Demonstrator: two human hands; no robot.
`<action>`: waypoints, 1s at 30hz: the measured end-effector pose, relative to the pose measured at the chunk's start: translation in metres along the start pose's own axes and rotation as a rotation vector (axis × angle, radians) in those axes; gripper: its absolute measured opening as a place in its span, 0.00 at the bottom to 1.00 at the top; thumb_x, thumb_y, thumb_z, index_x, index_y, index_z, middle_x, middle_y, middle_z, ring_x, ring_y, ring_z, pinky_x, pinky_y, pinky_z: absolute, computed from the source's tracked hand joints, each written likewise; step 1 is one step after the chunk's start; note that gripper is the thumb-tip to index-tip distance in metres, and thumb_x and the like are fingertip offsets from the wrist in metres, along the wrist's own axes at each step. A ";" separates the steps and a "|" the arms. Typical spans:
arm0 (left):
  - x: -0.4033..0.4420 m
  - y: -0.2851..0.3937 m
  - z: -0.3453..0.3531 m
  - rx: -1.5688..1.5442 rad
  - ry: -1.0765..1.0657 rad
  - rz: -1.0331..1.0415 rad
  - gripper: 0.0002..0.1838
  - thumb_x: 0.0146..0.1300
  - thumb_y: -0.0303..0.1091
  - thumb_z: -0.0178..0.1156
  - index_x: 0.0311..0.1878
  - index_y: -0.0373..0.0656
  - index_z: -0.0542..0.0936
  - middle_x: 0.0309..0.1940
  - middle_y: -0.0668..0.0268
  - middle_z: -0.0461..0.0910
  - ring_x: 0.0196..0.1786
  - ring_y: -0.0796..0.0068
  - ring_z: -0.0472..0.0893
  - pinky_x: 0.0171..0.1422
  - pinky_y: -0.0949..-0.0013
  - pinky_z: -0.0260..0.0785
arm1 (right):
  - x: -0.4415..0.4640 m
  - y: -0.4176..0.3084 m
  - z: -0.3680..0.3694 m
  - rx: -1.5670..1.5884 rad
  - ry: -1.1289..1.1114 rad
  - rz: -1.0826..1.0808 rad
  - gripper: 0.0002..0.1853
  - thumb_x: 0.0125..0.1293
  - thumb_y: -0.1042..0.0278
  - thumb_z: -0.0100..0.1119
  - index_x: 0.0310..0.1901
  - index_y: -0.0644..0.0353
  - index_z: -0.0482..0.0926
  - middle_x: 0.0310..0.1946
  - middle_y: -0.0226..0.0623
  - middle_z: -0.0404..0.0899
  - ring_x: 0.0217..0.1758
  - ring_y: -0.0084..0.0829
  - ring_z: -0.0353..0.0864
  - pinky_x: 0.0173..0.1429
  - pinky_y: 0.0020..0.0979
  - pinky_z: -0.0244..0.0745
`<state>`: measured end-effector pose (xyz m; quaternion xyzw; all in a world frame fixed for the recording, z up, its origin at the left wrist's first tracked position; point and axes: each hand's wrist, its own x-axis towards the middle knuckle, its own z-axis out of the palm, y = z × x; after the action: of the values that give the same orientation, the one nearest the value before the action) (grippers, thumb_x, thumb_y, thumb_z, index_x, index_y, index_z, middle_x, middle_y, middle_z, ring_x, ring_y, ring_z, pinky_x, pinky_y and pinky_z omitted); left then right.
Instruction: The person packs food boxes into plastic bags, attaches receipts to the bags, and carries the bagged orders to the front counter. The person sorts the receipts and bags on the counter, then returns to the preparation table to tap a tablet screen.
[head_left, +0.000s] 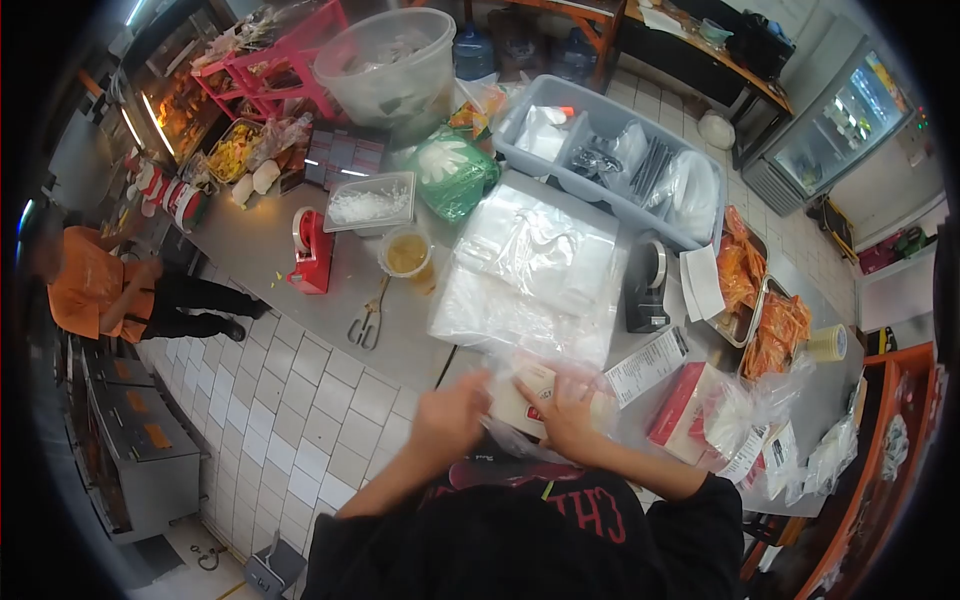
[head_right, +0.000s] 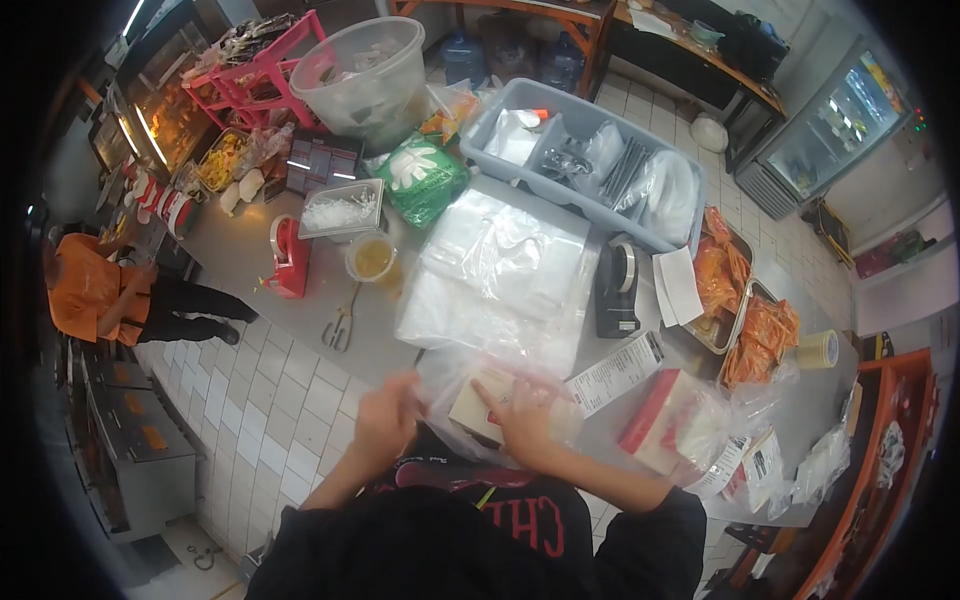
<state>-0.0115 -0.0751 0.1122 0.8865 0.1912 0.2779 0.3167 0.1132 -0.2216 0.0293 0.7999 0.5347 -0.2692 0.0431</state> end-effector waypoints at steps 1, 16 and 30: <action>0.012 0.026 -0.014 -0.035 -0.135 0.059 0.13 0.50 0.24 0.54 0.41 0.43 0.72 0.19 0.63 0.74 0.21 0.63 0.76 0.26 0.65 0.67 | -0.001 0.005 0.047 0.032 0.146 -0.114 0.48 0.44 0.68 0.64 0.67 0.38 0.48 0.51 0.56 0.63 0.58 0.54 0.59 0.57 0.58 0.52; 0.049 -0.001 -0.047 -0.570 -0.066 -0.264 0.12 0.61 0.24 0.50 0.47 0.38 0.62 0.37 0.60 0.73 0.37 0.74 0.75 0.43 0.74 0.68 | -0.063 0.036 -0.253 0.111 -0.201 -0.565 0.15 0.61 0.59 0.51 0.43 0.59 0.77 0.28 0.43 0.78 0.35 0.38 0.78 0.42 0.34 0.72; 0.021 -0.061 -0.080 -0.727 -0.229 -0.716 0.27 0.56 0.22 0.57 0.55 0.40 0.55 0.37 0.59 0.75 0.42 0.72 0.77 0.49 0.72 0.67 | 0.508 0.099 -0.231 0.516 1.222 0.135 0.15 0.56 0.63 0.55 0.41 0.65 0.74 0.34 0.50 0.77 0.32 0.45 0.76 0.40 0.38 0.69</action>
<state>-0.0543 0.0164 0.1305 0.6230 0.3378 0.1021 0.6981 0.4329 0.2411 -0.0377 0.8250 0.3300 0.1165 -0.4438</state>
